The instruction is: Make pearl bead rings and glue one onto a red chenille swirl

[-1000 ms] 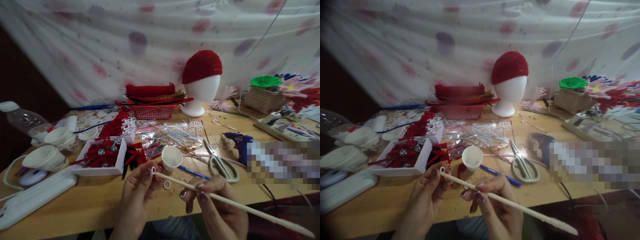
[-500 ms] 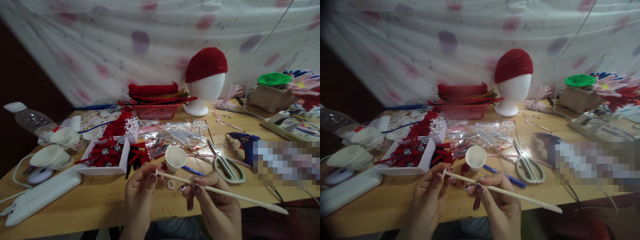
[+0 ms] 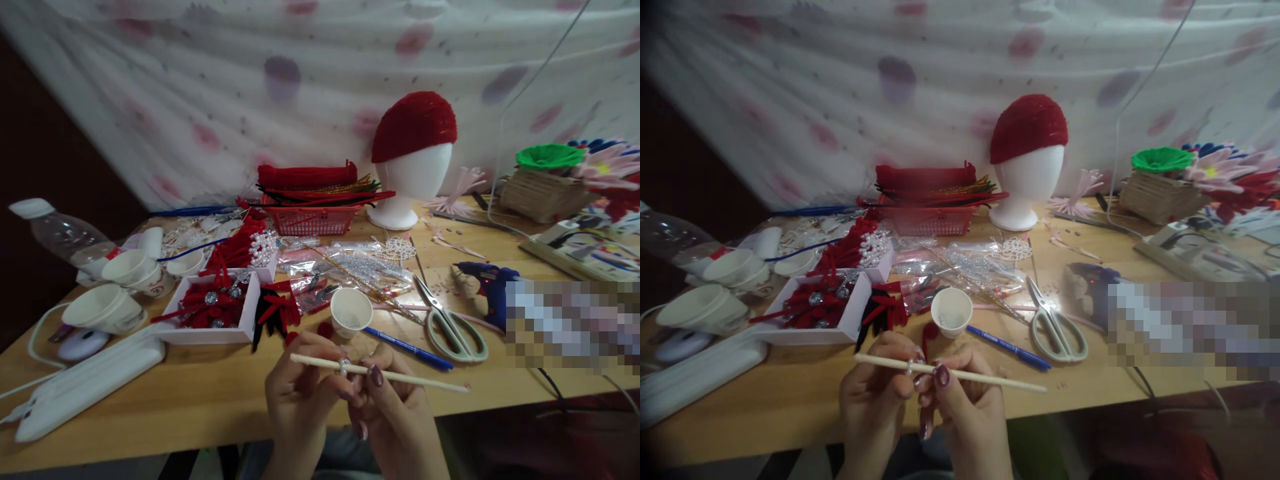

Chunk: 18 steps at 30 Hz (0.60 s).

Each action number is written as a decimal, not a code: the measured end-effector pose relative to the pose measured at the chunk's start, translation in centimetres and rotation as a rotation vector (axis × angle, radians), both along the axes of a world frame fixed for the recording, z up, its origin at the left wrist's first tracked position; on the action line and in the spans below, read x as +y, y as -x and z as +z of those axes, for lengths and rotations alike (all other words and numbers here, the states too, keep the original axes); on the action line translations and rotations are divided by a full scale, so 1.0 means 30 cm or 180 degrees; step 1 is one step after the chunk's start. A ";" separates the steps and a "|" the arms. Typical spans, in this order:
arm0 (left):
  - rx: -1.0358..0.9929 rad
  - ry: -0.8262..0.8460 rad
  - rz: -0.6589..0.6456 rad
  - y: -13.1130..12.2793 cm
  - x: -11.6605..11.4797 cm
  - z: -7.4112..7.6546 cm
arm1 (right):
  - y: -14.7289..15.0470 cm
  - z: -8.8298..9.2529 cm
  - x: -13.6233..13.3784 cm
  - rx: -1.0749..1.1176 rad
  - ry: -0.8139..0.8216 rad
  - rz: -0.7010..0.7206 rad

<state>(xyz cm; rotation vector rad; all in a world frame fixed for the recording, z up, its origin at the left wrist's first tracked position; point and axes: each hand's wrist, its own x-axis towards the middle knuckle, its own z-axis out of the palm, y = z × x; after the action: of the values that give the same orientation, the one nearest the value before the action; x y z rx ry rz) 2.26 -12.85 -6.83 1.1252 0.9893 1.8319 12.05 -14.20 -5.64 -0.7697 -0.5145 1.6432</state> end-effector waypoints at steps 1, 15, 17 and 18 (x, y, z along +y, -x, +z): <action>0.0189 -0.0075 0.0018 0.000 -0.003 -0.001 | 0.001 -0.001 0.001 0.0043 0.0027 0.0024; 0.1914 -0.1212 0.0458 0.045 -0.002 0.034 | 0.014 0.010 0.003 0.0639 0.0750 0.0189; 0.1904 -0.1177 0.0454 0.050 -0.009 0.041 | 0.013 -0.006 0.010 0.0501 0.0585 0.0201; 0.1878 -0.1173 0.0472 0.052 -0.011 0.045 | 0.012 -0.017 0.015 0.0393 0.0410 0.0177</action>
<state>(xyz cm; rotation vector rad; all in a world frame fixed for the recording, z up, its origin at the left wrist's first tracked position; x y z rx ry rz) 0.70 -13.19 -5.49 1.9379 1.1002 1.8855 11.68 -13.75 -6.14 -0.7481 -0.3479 1.7765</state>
